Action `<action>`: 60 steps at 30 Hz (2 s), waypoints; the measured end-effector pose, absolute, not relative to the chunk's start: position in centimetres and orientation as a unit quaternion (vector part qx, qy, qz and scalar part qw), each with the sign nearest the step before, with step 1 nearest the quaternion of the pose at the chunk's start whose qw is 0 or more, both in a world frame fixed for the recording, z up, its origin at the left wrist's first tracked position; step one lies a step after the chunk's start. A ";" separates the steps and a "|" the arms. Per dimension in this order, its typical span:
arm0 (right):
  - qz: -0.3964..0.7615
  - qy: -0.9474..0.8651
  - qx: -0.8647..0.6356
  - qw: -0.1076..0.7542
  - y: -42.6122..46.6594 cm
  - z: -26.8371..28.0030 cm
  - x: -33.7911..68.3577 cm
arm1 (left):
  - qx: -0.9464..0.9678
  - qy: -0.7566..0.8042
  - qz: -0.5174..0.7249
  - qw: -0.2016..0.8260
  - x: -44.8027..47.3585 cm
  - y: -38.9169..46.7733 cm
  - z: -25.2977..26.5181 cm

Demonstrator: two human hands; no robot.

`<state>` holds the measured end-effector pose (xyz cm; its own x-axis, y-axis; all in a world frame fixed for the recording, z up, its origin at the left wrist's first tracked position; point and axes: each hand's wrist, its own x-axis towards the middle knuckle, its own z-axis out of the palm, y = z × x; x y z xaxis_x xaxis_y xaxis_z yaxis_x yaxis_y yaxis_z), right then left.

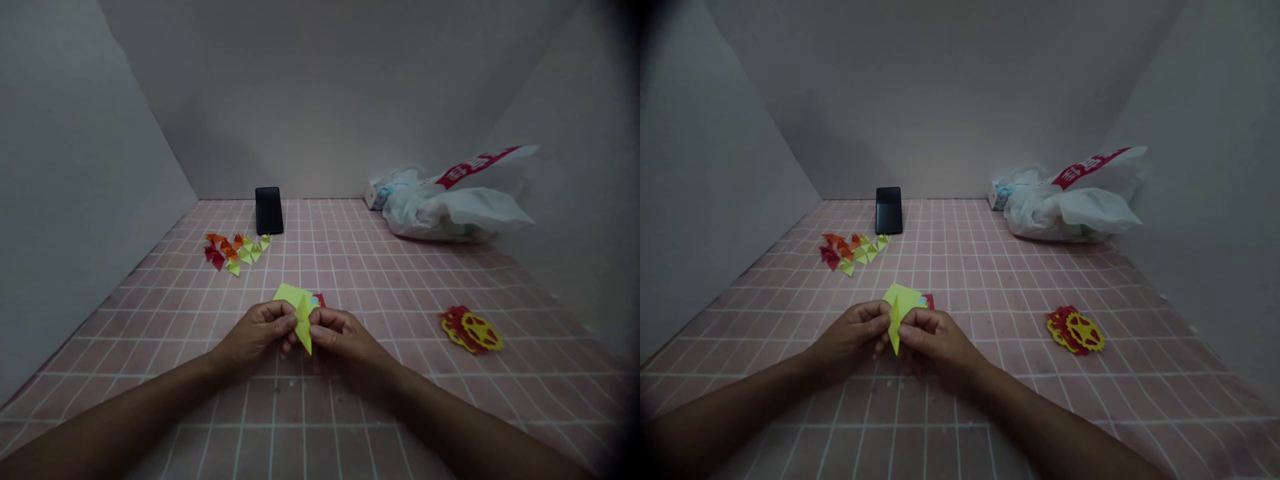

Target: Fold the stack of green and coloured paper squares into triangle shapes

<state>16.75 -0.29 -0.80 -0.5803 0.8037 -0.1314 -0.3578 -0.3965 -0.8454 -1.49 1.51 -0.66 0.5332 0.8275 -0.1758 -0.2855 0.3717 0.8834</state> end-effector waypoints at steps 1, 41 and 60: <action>0.787 -0.405 -0.281 0.372 -0.3 -0.7 16.7 | 0.431 0.322 0.366 0.759 -1.5 1.6 -0.6; 0.326 -0.731 -0.445 0.400 -1.4 -1.1 16.0 | 0.698 0.384 0.308 0.520 -0.9 0.0 1.0; 0.304 -0.721 -0.475 0.402 -1.9 -1.5 15.1 | 0.804 0.441 0.306 0.257 -1.0 -1.3 -1.4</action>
